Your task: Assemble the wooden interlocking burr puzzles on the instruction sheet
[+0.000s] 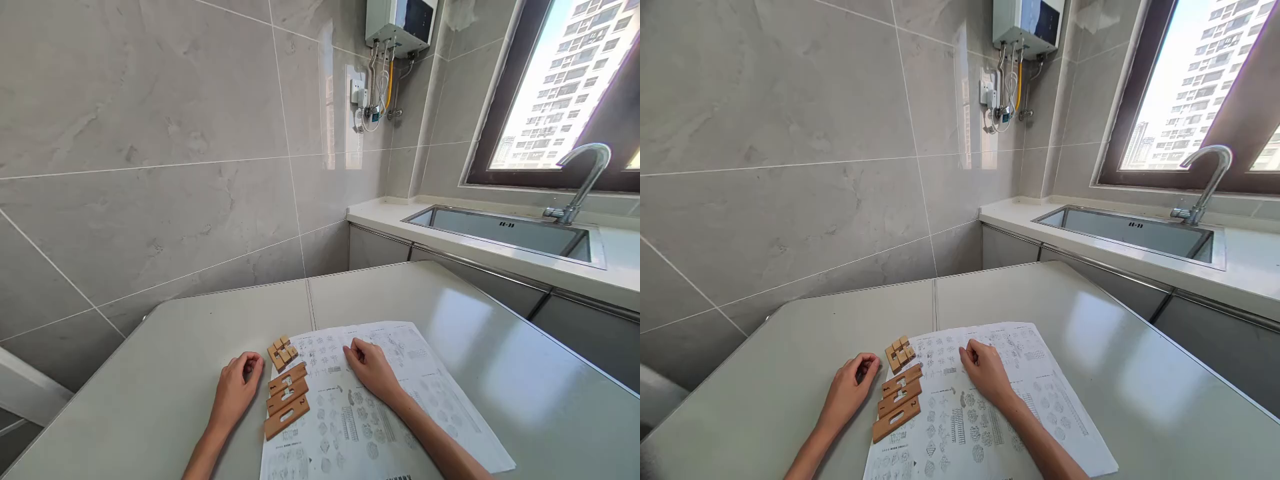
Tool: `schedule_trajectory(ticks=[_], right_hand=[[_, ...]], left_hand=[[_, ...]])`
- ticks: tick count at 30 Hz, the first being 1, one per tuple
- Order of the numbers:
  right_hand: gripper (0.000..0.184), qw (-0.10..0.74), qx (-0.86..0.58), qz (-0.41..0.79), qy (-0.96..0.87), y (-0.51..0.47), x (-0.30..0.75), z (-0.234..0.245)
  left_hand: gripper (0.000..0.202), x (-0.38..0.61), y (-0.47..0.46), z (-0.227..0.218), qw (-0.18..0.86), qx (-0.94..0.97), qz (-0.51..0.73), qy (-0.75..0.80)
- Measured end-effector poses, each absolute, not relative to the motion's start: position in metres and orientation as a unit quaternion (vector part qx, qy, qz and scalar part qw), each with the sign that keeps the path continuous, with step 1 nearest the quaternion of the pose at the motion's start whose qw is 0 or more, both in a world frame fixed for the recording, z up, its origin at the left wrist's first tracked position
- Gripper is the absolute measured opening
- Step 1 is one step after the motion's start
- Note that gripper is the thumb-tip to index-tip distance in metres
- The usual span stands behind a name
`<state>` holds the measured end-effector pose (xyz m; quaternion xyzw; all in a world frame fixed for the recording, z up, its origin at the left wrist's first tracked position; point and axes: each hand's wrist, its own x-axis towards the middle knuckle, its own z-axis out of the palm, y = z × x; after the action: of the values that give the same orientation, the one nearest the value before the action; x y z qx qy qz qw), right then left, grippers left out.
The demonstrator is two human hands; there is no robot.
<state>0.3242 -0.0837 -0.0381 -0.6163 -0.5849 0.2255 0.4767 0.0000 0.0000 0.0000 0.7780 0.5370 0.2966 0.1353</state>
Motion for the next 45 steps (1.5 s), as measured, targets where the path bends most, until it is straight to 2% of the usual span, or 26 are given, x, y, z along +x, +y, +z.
schedule_trajectory(ticks=[10,18,32,42,45], right_hand=[[0.04,0.485,-0.614,0.223,-0.582,-0.08,0.325,-0.038],[0.04,0.487,-0.615,0.224,-0.578,-0.079,0.325,-0.037],[0.041,0.486,-0.613,0.234,-0.577,-0.079,0.324,-0.037],[0.041,0.487,-0.617,0.235,-0.572,-0.081,0.323,-0.041],[0.042,0.492,-0.618,0.231,-0.569,-0.08,0.323,-0.042]], left_hand=[[0.038,0.017,-0.009,0.003,0.132,0.774,0.316,0.532],[0.057,0.057,0.004,0.003,0.161,0.786,0.288,0.523],[0.072,0.053,0.023,-0.003,0.182,0.765,0.285,0.548],[0.064,0.061,0.007,0.006,0.178,0.766,0.322,0.527],[0.061,0.08,-0.016,0.011,0.217,0.792,0.318,0.473]])
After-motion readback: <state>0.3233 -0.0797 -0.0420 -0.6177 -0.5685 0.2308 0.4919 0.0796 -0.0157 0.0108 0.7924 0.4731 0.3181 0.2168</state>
